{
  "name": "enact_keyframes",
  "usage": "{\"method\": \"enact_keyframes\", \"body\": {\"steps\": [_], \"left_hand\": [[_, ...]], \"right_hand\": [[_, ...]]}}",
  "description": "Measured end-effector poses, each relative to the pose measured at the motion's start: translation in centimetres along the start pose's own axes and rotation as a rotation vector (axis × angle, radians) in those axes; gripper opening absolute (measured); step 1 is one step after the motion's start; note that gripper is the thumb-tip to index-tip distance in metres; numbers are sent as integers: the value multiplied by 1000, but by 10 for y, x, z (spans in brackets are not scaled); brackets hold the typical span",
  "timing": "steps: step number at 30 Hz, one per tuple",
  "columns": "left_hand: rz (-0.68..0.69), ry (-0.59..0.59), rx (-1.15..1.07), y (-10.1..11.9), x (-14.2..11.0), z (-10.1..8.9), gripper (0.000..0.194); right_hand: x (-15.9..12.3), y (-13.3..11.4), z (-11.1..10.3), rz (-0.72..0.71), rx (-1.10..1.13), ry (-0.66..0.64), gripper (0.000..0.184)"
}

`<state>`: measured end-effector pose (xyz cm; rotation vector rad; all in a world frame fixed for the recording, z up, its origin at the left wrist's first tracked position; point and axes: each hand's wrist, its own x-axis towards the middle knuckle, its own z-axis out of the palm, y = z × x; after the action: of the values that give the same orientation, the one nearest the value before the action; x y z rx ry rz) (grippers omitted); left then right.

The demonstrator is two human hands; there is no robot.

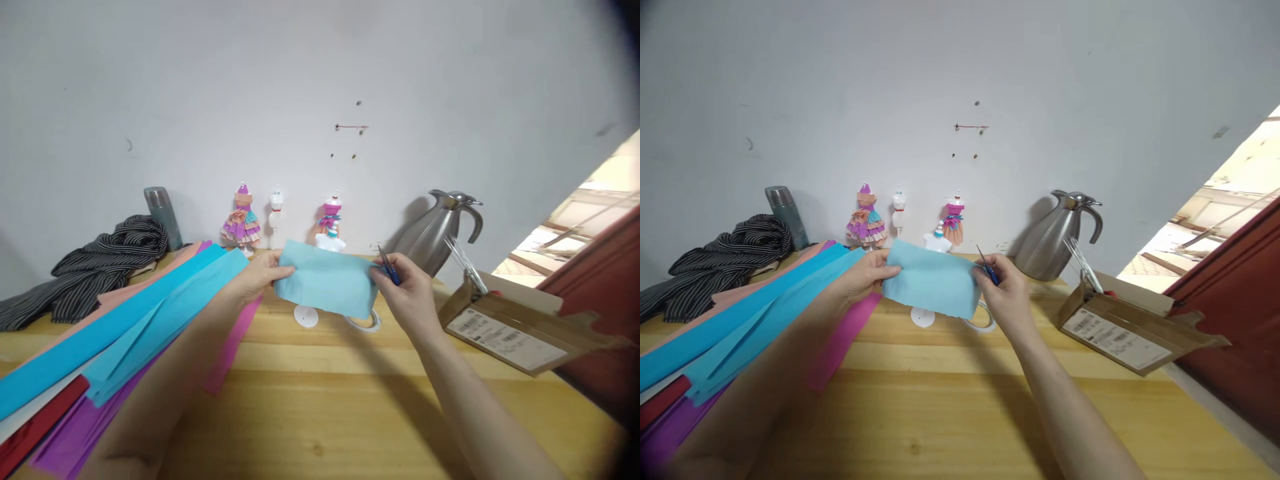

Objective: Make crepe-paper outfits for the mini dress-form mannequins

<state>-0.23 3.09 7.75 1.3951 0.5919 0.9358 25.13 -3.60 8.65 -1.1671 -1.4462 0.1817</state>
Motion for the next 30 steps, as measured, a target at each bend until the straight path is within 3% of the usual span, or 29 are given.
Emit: {"method": "enact_keyframes", "body": {"steps": [6,11,15,18,24,30], "left_hand": [[6,148,-114,-2,3,-3,32],[99,190,-170,0,4,-1,33],[124,223,-105,-3,5,-5,23],[145,215,-13,-6,6,-8,15],[158,182,29,-10,8,-10,25],[140,40,14,-10,9,-19,29]], "right_hand": [[2,17,-6,18,207,-144,18],[-1,31,-5,0,329,-106,12],[-2,33,-5,-8,338,-134,10],[-2,33,-6,-4,317,-150,11],[-1,36,-7,33,309,-95,16],[3,36,-9,64,328,-111,17]]}}
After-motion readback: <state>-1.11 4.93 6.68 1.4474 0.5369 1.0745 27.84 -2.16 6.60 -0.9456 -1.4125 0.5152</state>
